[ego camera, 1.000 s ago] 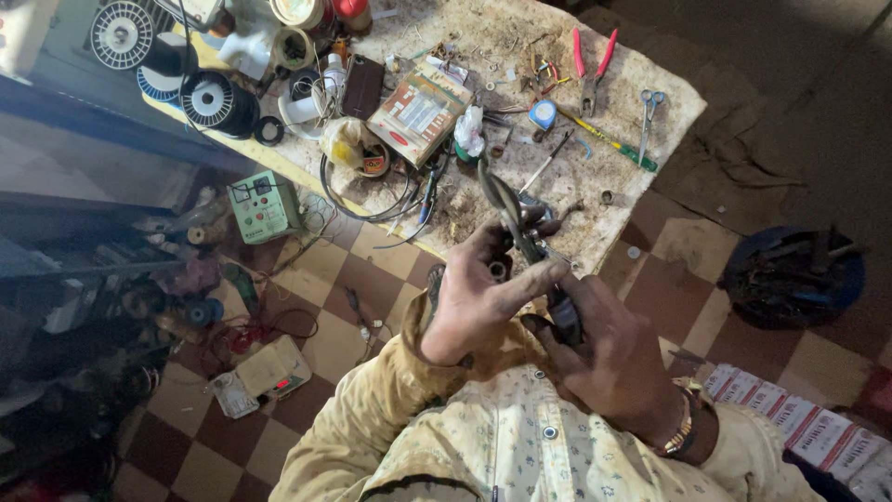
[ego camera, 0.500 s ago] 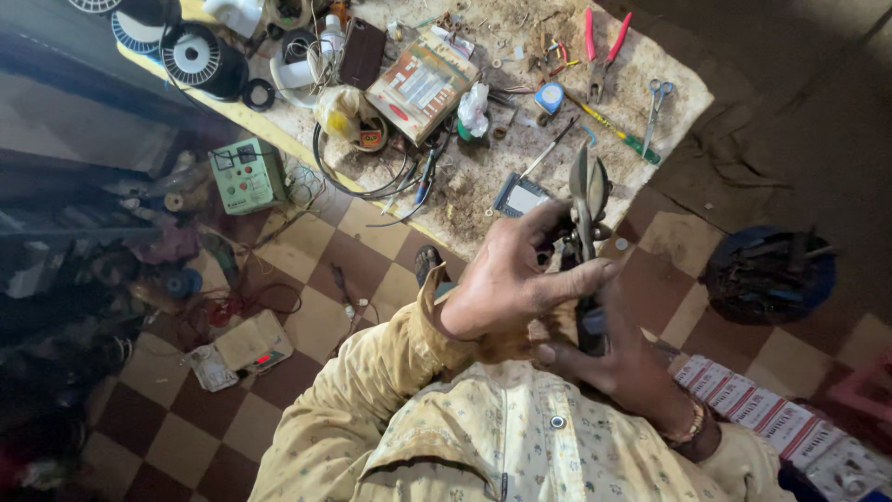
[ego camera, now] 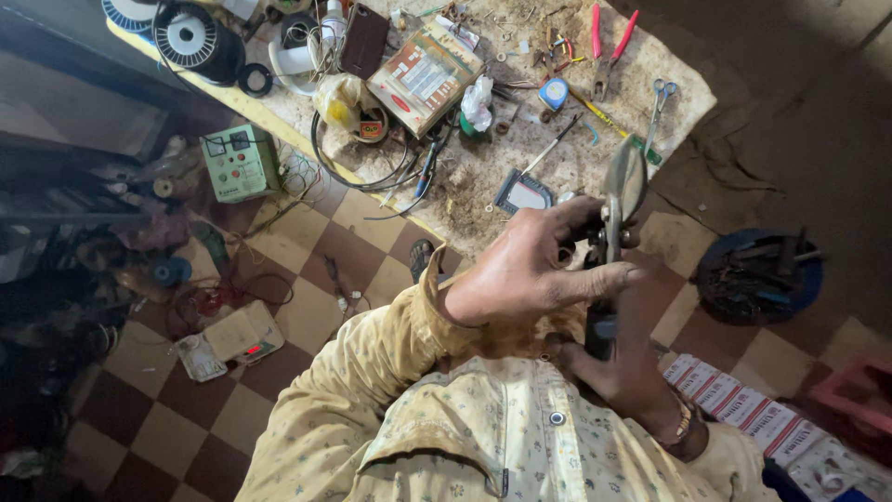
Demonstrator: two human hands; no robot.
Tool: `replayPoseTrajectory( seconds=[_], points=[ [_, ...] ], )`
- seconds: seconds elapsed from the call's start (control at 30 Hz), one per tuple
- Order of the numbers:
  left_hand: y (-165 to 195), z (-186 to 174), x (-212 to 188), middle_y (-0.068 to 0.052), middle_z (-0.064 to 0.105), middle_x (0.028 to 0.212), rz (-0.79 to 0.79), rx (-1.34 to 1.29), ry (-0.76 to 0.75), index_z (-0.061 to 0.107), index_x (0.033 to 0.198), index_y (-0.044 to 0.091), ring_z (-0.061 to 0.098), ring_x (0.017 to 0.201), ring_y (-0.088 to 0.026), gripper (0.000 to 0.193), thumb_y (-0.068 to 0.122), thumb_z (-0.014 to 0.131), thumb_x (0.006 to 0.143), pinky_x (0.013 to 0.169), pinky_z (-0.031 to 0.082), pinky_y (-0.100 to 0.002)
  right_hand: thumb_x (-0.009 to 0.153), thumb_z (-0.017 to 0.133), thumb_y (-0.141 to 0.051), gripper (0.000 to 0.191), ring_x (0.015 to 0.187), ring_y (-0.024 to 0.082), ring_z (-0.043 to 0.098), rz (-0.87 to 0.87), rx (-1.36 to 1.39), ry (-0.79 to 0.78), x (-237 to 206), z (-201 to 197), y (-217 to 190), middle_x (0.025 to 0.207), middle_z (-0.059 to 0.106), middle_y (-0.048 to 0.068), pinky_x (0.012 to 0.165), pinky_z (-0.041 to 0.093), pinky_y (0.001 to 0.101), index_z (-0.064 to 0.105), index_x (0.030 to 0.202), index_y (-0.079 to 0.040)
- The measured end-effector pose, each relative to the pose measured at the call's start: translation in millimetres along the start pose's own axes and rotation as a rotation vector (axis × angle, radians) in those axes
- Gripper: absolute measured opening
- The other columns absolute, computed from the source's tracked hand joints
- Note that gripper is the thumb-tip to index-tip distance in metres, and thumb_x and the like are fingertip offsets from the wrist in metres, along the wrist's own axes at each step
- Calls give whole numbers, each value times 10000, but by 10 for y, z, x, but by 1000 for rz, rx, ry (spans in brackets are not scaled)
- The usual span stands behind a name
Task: The person repairs a pair of tin snips at a cluttered workbench. They hold the snips in one hand and use a spanner to loosen and tighten the pivot bolt and nut, repeatedly repositioning the tool and testing the handles by hand before continuing to work on the fastener.
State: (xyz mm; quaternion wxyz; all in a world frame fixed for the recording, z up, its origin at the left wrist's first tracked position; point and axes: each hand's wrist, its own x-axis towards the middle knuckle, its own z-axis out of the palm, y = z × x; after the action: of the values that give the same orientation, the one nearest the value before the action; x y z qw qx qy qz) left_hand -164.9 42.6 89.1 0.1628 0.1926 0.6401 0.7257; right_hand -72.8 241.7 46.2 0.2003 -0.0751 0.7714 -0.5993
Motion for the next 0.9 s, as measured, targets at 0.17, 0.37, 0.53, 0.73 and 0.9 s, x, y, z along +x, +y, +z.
replayPoseTrajectory(
  seconds=[0.17, 0.37, 0.53, 0.73, 0.9],
  points=[
    [-32, 2, 1, -53, 782, 996, -80, 6, -12, 682, 1257, -16, 672, 894, -58, 531, 362, 802, 904, 817, 590, -286, 859, 725, -57, 774, 1131, 206, 609, -1, 22, 74, -75, 13, 33, 1285, 567, 119, 906, 530, 354, 282, 1492, -1],
    [-63, 18, 29, -68, 775, 1090, -18, -80, -35, 648, 1291, -23, 686, 1009, -73, 544, 364, 789, 937, 924, 596, -300, 921, 729, -42, 983, 835, 226, 623, 214, 164, 83, -136, 30, 20, 1268, 599, 160, 651, 533, 352, 100, 1676, -76],
    [-16, 1, 51, -50, 747, 981, -32, -29, -32, 661, 1244, -12, 663, 916, -70, 542, 409, 778, 923, 836, 594, -303, 885, 682, -50, 861, 1248, 203, 554, 30, 215, 75, -71, 15, -85, 1364, 506, 126, 981, 509, 351, 137, 1551, -25],
    [107, -3, 89, -41, 718, 837, -122, 25, -12, 692, 1174, -3, 629, 758, -68, 559, 455, 786, 868, 677, 566, -312, 905, 676, -106, 833, 1280, 229, 559, 81, 233, 23, -18, 22, -229, 1388, 528, 138, 1044, 484, 378, 161, 1556, -32],
    [126, -25, 87, -55, 724, 815, -113, 203, 63, 691, 1218, -22, 672, 725, -93, 668, 488, 826, 809, 664, 566, -293, 883, 699, -122, 702, 1259, 227, 540, 73, -101, 52, 38, 26, -397, 1378, 527, 141, 1023, 451, 372, 345, 1478, -4]
  ],
)
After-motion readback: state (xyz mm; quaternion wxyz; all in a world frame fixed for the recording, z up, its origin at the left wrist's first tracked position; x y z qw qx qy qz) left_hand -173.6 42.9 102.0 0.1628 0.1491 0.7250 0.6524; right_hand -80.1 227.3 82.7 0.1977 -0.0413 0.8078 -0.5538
